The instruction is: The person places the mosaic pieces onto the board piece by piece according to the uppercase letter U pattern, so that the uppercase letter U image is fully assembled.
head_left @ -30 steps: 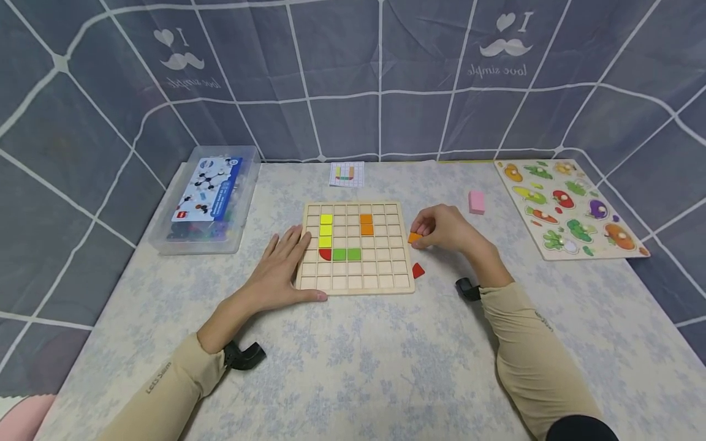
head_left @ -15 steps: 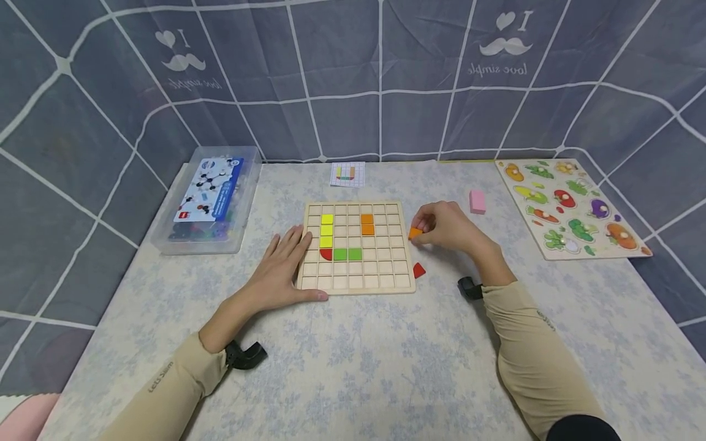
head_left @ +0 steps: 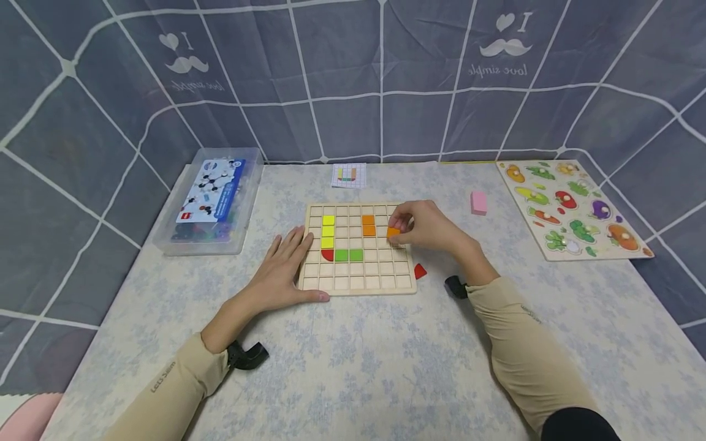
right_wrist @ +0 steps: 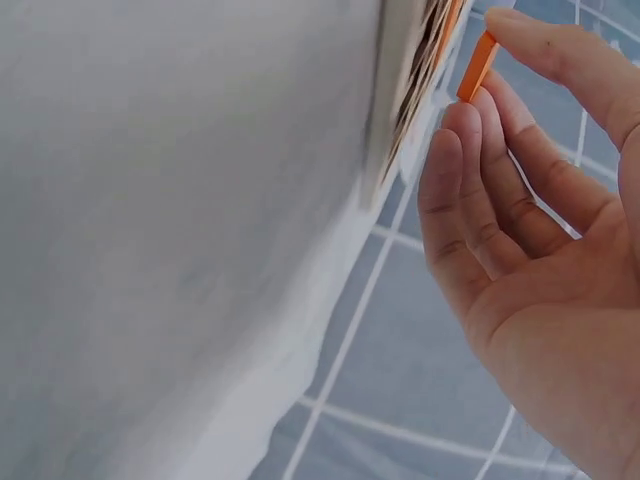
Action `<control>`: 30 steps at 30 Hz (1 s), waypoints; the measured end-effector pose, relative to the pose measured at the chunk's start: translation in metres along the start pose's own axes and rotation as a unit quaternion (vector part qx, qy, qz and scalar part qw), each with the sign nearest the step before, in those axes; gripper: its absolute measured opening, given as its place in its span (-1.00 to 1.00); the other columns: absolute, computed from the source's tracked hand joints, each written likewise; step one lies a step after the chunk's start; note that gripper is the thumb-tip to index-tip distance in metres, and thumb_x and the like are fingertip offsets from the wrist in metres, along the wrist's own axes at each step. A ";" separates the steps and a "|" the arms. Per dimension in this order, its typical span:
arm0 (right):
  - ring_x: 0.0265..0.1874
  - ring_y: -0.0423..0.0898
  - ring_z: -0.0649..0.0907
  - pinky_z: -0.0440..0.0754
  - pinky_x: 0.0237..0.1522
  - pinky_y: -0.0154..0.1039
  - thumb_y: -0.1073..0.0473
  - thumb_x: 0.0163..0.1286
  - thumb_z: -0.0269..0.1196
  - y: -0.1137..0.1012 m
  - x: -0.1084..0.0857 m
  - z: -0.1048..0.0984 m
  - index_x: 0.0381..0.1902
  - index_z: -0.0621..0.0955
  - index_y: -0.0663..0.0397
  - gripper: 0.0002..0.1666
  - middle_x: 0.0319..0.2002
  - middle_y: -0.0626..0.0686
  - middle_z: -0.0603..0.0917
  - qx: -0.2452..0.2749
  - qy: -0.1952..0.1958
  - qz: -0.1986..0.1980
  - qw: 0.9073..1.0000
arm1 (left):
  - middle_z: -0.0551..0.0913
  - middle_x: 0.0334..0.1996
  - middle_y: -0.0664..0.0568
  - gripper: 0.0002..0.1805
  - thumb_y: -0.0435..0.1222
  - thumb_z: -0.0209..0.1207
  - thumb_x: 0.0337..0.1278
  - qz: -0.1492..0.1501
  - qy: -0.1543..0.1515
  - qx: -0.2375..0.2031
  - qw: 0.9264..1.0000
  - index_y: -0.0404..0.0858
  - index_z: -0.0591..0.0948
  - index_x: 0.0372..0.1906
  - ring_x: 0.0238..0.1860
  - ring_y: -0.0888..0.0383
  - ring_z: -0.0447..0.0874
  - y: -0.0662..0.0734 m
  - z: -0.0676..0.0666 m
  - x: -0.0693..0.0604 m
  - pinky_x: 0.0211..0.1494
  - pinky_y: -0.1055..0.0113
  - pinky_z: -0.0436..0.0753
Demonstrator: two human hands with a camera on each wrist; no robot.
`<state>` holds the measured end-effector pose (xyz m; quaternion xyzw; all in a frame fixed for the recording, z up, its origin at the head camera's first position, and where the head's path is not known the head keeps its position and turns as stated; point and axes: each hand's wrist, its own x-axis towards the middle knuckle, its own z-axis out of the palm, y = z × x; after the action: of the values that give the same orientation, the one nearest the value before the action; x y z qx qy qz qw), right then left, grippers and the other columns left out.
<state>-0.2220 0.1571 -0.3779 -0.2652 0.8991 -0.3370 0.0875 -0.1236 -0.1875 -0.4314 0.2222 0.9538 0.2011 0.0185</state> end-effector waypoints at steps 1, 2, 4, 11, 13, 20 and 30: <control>-0.27 -0.07 0.65 0.64 -0.16 -0.20 0.21 0.16 0.62 -0.003 0.002 0.002 -0.19 0.74 0.13 -0.70 -0.32 0.02 0.72 0.000 -0.004 -0.001 1.000 | -0.15 0.73 -0.22 0.48 0.39 0.46 -0.12 0.000 0.000 0.000 1.000 -0.29 -0.02 0.72 0.75 -0.11 -0.28 0.000 0.000 0.000 0.74 -0.16 -0.29; -0.27 -0.07 0.65 0.64 -0.15 -0.20 0.21 0.17 0.61 -0.006 0.004 0.003 -0.19 0.74 0.13 -0.70 -0.32 0.02 0.72 0.002 -0.008 -0.001 1.000 | -0.14 0.73 -0.22 0.48 0.39 0.46 -0.12 0.000 0.000 0.000 1.000 -0.29 -0.02 0.72 0.75 -0.11 -0.28 0.000 0.000 0.000 0.74 -0.15 -0.30; -0.27 -0.06 0.64 0.64 -0.16 -0.19 0.23 0.17 0.61 -0.011 0.008 0.007 -0.18 0.73 0.15 -0.69 -0.31 0.04 0.72 0.007 -0.015 -0.002 1.000 | -0.15 0.73 -0.21 0.48 0.38 0.47 -0.12 -0.001 -0.001 0.000 1.000 -0.29 -0.03 0.72 0.75 -0.11 -0.28 0.000 0.000 0.000 0.75 -0.15 -0.30; -0.27 -0.06 0.66 0.69 -0.14 -0.21 0.22 0.19 0.60 -0.026 0.018 0.019 -0.17 0.74 0.15 -0.70 -0.27 0.08 0.74 0.001 -0.026 -0.020 0.999 | -0.15 0.73 -0.21 0.48 0.39 0.46 -0.12 -0.003 -0.003 -0.002 1.000 -0.29 -0.03 0.72 0.75 -0.11 -0.28 0.001 0.000 0.000 0.74 -0.15 -0.30; -0.27 -0.07 0.67 0.69 -0.14 -0.20 0.22 0.19 0.61 -0.028 0.019 0.021 -0.17 0.74 0.15 -0.70 -0.27 0.07 0.74 -0.001 -0.024 -0.026 0.999 | -0.15 0.73 -0.22 0.48 0.39 0.46 -0.12 -0.003 -0.002 -0.001 1.000 -0.29 -0.03 0.72 0.75 -0.11 -0.28 0.001 0.000 0.000 0.75 -0.15 -0.30; -0.26 -0.07 0.66 0.69 -0.12 -0.21 0.29 0.21 0.57 -0.029 0.021 0.030 -0.17 0.75 0.17 -0.74 -0.28 0.08 0.72 0.016 -0.038 -0.023 0.999 | -0.16 0.73 -0.22 0.48 0.39 0.46 -0.12 -0.005 -0.003 -0.005 1.000 -0.30 -0.03 0.72 0.75 -0.12 -0.28 0.001 0.001 0.000 0.74 -0.17 -0.29; -0.25 -0.08 0.67 0.71 -0.12 -0.23 0.32 0.18 0.58 -0.026 0.023 0.032 -0.18 0.76 0.13 -0.74 -0.26 0.04 0.73 0.015 -0.038 -0.012 0.999 | -0.16 0.73 -0.22 0.49 0.40 0.45 -0.12 -0.006 -0.005 -0.004 1.000 -0.29 -0.04 0.72 0.75 -0.12 -0.29 0.001 0.000 0.001 0.74 -0.17 -0.28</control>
<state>-0.2201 0.1109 -0.3848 -0.2874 0.8866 -0.3413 0.1216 -0.1240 -0.1870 -0.4309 0.2171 0.9543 0.2038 0.0253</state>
